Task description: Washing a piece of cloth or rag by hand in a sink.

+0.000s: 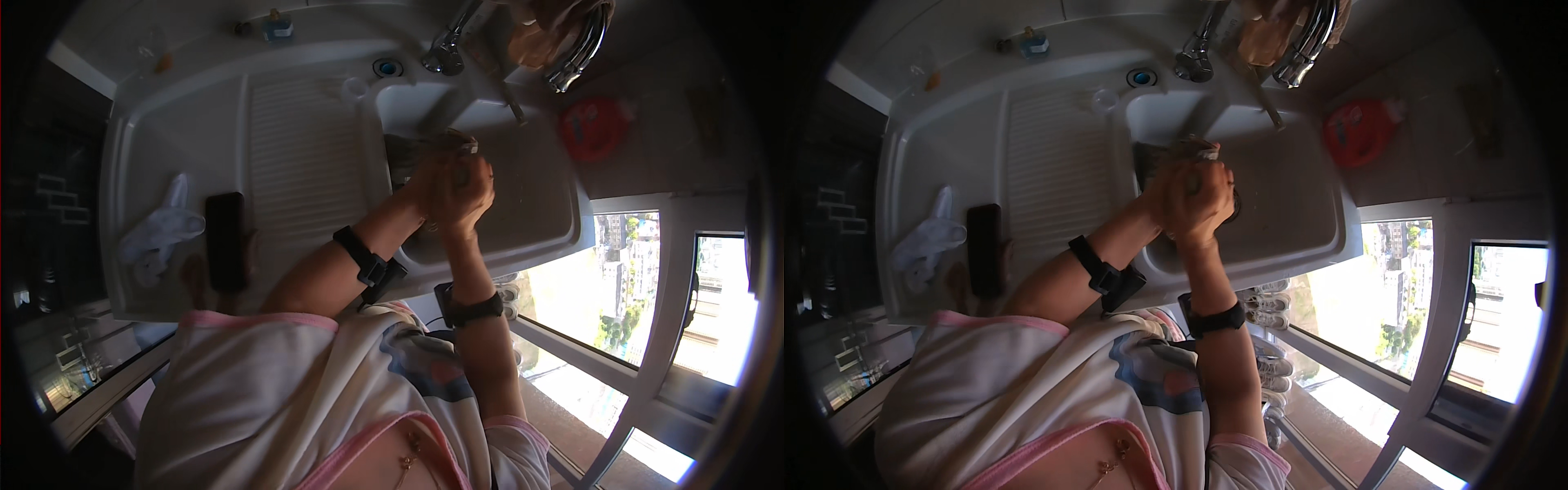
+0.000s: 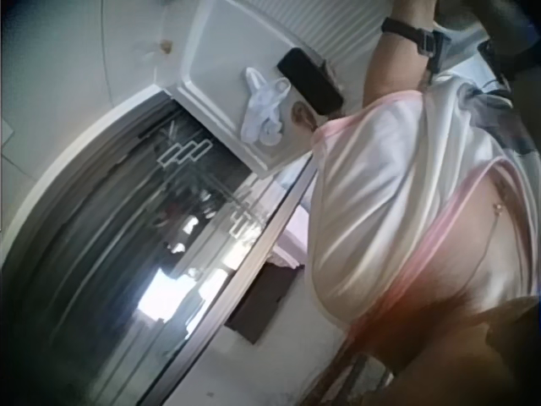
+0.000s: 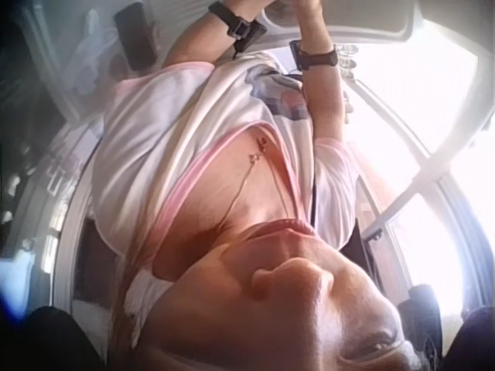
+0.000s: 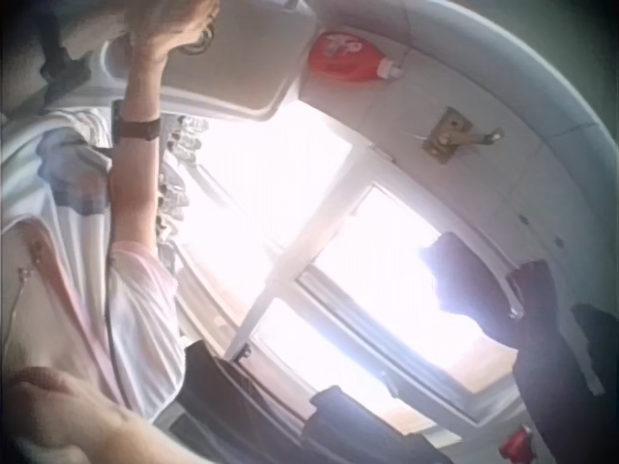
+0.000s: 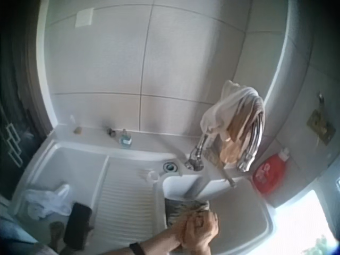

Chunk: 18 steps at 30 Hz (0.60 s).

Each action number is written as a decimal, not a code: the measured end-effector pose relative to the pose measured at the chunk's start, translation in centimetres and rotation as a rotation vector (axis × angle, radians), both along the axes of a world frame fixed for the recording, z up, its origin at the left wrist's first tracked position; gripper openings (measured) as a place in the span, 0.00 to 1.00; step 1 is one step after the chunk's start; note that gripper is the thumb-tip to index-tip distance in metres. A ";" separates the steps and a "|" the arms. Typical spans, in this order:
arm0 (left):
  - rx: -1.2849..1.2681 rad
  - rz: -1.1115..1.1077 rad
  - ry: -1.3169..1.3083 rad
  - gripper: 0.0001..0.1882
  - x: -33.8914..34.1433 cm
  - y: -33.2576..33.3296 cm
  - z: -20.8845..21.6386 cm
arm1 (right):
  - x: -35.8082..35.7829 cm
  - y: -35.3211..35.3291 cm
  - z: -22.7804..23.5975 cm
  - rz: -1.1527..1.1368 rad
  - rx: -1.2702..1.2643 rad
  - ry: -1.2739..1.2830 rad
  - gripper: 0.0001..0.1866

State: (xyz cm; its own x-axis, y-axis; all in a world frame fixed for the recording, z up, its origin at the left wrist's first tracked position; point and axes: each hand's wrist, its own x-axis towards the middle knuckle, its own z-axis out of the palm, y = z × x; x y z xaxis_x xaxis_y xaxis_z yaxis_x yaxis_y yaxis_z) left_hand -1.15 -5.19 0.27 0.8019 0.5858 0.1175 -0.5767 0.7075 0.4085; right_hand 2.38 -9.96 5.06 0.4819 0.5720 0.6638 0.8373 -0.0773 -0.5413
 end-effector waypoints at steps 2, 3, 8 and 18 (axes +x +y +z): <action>-0.296 -0.062 0.129 0.12 0.4 -0.4 1.3 | 3.7 1.1 -0.3 -0.179 -0.054 0.345 0.11; -0.322 -0.127 0.222 0.13 0.5 -0.9 2.5 | 5.7 1.3 -0.6 -0.242 -0.032 0.467 0.12; -0.453 -0.099 0.281 0.14 0.0 -0.9 3.2 | 4.3 0.1 -0.2 -0.095 -0.030 0.632 0.09; -0.299 -0.156 0.418 0.16 -0.5 -1.4 2.6 | 4.9 1.0 -1.4 -0.307 -0.226 0.368 0.09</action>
State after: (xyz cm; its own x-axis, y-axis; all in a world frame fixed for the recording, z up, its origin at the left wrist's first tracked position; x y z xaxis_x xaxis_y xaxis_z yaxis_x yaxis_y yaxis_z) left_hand -1.61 -6.64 2.90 0.8250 0.4147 -0.3840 -0.2866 0.8926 0.3480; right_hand 7.30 -8.93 3.67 0.8277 0.4770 0.2955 0.5155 -0.4384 -0.7362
